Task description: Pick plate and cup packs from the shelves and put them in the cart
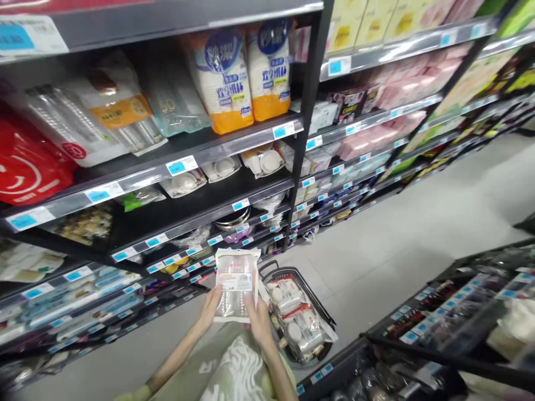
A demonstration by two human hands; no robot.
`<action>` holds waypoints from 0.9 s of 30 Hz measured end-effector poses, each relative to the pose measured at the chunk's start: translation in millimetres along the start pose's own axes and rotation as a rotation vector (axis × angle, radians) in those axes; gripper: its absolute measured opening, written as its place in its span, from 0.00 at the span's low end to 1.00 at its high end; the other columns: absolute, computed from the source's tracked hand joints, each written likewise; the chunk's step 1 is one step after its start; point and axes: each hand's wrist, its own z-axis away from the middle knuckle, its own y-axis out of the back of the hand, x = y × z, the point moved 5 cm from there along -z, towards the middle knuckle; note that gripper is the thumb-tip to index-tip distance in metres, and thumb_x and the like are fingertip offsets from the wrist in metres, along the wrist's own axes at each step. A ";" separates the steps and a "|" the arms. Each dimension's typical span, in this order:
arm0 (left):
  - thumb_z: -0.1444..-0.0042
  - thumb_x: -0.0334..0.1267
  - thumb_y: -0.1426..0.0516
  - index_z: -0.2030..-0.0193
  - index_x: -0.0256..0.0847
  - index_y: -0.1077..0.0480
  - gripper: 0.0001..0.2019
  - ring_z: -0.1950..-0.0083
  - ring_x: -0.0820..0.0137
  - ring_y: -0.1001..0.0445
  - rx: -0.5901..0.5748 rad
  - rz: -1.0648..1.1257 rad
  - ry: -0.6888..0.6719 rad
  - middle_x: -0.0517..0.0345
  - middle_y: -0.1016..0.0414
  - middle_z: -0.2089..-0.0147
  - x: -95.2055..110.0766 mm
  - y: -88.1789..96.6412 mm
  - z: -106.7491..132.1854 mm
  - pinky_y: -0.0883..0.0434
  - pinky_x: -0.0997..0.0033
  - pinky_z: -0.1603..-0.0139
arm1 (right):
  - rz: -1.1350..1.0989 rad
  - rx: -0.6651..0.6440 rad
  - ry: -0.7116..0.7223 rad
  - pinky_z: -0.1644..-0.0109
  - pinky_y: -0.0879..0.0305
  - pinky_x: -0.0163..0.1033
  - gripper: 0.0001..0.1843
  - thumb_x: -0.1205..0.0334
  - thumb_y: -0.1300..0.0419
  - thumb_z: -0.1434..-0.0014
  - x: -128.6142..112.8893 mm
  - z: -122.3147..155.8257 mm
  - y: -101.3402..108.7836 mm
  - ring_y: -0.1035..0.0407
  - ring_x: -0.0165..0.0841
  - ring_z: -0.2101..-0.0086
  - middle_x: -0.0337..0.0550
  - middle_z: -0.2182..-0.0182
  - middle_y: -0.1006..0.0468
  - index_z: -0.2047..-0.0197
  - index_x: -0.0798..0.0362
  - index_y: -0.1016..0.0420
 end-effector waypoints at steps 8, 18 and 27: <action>0.33 0.67 0.50 0.36 0.34 0.25 0.38 0.30 0.45 0.29 -0.115 -0.050 -0.102 0.42 0.23 0.34 12.5 -6.8 -13.7 0.38 0.46 0.25 | 0.092 0.050 0.081 0.44 0.25 0.51 0.35 0.31 0.39 0.36 -2.1 -2.6 5.7 0.21 0.50 0.55 0.52 0.59 0.14 0.46 0.56 0.16; 0.51 0.51 0.28 0.32 0.36 0.32 0.41 0.33 0.45 0.26 -0.229 -0.072 -0.192 0.38 0.25 0.33 24.2 11.4 -15.2 0.31 0.46 0.30 | 0.119 -0.050 0.133 0.36 0.31 0.50 0.31 0.38 0.37 0.34 -5.2 -19.2 -0.1 0.25 0.49 0.43 0.54 0.44 0.18 0.41 0.56 0.22; 0.50 0.45 0.29 0.49 0.41 0.23 0.22 0.43 0.47 0.20 0.111 -0.093 -0.449 0.42 0.16 0.48 32.4 28.0 -6.9 0.26 0.44 0.38 | -0.228 0.013 -0.179 0.53 0.21 0.51 0.49 0.25 0.29 0.55 14.4 -26.1 -8.6 0.23 0.51 0.48 0.56 0.43 0.19 0.40 0.51 0.23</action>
